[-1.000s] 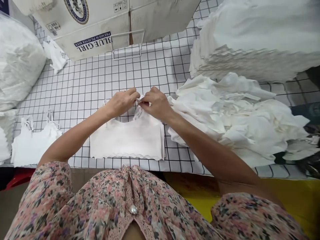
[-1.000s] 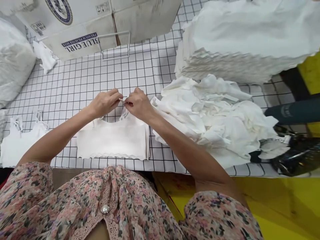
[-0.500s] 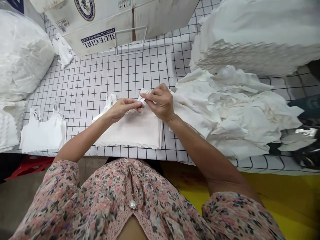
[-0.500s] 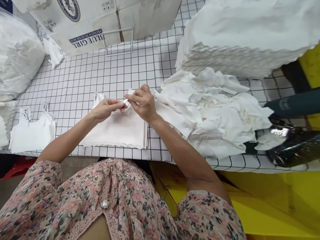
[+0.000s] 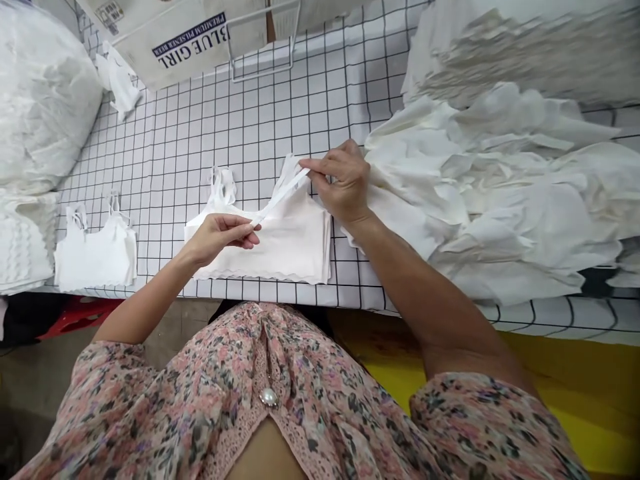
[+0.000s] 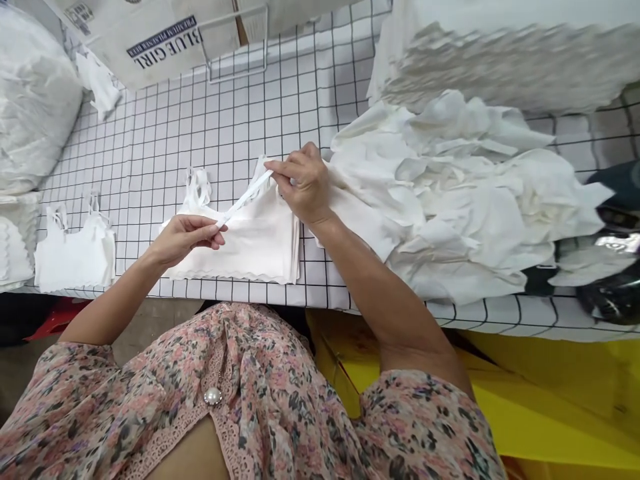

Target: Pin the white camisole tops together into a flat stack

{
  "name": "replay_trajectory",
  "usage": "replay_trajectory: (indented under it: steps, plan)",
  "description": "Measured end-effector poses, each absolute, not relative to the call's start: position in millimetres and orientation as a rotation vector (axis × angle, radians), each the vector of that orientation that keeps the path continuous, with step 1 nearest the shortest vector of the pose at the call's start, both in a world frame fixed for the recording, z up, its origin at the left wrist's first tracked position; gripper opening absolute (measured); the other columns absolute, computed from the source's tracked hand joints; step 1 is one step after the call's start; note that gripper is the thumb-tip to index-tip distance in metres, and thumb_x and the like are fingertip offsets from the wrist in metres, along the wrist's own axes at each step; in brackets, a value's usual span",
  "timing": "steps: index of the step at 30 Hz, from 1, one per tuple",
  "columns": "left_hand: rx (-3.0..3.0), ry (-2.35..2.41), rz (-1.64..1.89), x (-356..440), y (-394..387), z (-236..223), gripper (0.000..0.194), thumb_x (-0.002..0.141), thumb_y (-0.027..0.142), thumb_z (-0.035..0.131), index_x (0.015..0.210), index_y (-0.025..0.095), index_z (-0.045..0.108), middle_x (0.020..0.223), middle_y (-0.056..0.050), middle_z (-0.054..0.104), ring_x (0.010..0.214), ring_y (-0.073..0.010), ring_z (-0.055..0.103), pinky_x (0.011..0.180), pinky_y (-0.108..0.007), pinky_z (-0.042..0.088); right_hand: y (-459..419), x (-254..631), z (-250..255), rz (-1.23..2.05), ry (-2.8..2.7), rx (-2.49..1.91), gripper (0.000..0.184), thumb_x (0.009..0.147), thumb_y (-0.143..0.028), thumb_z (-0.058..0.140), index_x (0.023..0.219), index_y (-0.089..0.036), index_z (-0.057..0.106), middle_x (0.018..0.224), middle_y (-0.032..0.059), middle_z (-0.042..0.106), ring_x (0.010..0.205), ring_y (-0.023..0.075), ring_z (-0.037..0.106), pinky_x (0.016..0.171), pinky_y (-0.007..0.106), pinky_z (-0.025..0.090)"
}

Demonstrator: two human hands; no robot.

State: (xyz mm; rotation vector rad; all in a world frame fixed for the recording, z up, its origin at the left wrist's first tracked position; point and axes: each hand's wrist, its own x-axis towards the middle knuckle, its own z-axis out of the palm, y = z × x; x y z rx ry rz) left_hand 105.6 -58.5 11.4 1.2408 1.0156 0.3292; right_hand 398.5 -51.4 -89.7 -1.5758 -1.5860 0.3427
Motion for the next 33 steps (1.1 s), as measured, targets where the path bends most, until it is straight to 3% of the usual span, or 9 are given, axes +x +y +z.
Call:
replay_trajectory:
  steps: [3,5,8,12,14,17,21,29,33]
  plan:
    - [1.205,1.096,0.403,102,-60,8,0.029,0.083,0.046,0.094,0.085,0.018,0.086,0.080,-0.006,0.082,0.064,-0.0116,0.073,0.074,-0.031,0.070,-54,406,-91,0.368,-1.600,-1.579,0.033,0.111,-0.043,0.051,0.116,-0.036,0.083,0.087,0.0099,0.072,0.103,0.0292,0.057,0.102,0.055,0.052]
    - [1.192,1.080,0.450,101,-62,8,0.029,0.082,0.046,0.095,0.089,0.019,0.086,0.084,-0.006,0.083,0.069,-0.0123,0.076,0.079,-0.032,0.072,-60,408,-84,0.377,-1.663,-1.581,0.035,0.111,-0.040,0.048,0.119,-0.036,0.082,0.091,0.0108,0.073,0.104,0.0294,0.058,0.104,0.055,0.050]
    - [1.155,1.046,0.481,103,-66,11,0.035,0.078,0.044,0.098,0.098,0.019,0.087,0.091,-0.008,0.086,0.080,-0.0167,0.082,0.088,-0.037,0.073,-78,399,-60,0.376,-1.822,-1.536,0.041,0.108,-0.035,0.049,0.139,-0.030,0.076,0.118,0.0125,0.076,0.122,0.0341,0.062,0.113,0.060,0.048]
    - [1.153,1.067,0.537,113,-72,13,0.042,0.071,0.049,0.103,0.089,0.016,0.082,0.088,-0.007,0.085,0.079,-0.0182,0.082,0.084,-0.038,0.073,-104,368,-29,0.623,-1.924,-1.229,0.048,0.108,-0.040,0.055,0.153,-0.030,0.066,0.149,0.0084,0.072,0.146,0.0322,0.060,0.130,0.059,0.042]
    - [1.186,1.051,0.571,119,-74,13,0.045,0.070,0.052,0.103,0.087,0.017,0.082,0.087,-0.005,0.083,0.077,-0.0157,0.079,0.083,-0.036,0.072,-110,354,-25,0.837,-1.853,-1.105,0.045,0.108,-0.043,0.059,0.149,-0.030,0.069,0.144,0.0068,0.075,0.146,0.0287,0.062,0.128,0.056,0.046]
    - [1.200,1.027,0.611,124,-76,13,0.044,0.072,0.053,0.101,0.088,0.017,0.082,0.084,-0.003,0.079,0.076,-0.0133,0.076,0.083,-0.034,0.070,-110,345,-29,1.030,-1.706,-1.103,0.029,0.102,-0.042,0.069,0.125,-0.030,0.082,0.113,0.0055,0.083,0.117,0.0250,0.074,0.109,0.048,0.059]
    - [1.225,1.035,0.620,128,-79,10,0.040,0.077,0.052,0.098,0.086,0.017,0.080,0.083,-0.002,0.077,0.075,-0.0129,0.073,0.082,-0.035,0.068,-107,345,-32,1.036,-1.632,-1.178,0.013,0.095,-0.039,0.078,0.096,-0.029,0.086,0.084,0.0027,0.076,0.088,0.0218,0.070,0.089,0.043,0.060]
    - [1.974,1.117,0.672,127,-73,-30,0.011,0.098,0.029,0.078,0.100,0.020,0.073,0.103,-0.005,0.076,0.098,-0.0197,0.068,0.092,-0.039,0.056,-104,358,-24,0.785,-1.732,-1.386,0.017,0.099,-0.041,0.072,0.089,-0.031,0.081,0.085,0.0044,0.077,0.091,0.0264,0.069,0.089,0.052,0.061]
    - [2.285,1.235,0.465,128,-75,-52,0.017,0.098,0.033,0.082,0.106,0.021,0.071,0.106,-0.006,0.073,0.107,-0.0259,0.062,0.095,-0.043,0.046,-102,368,-30,0.768,-1.705,-1.389,0.014,0.099,-0.039,0.075,0.088,-0.030,0.078,0.084,0.0044,0.076,0.086,0.0258,0.068,0.083,0.050,0.062]
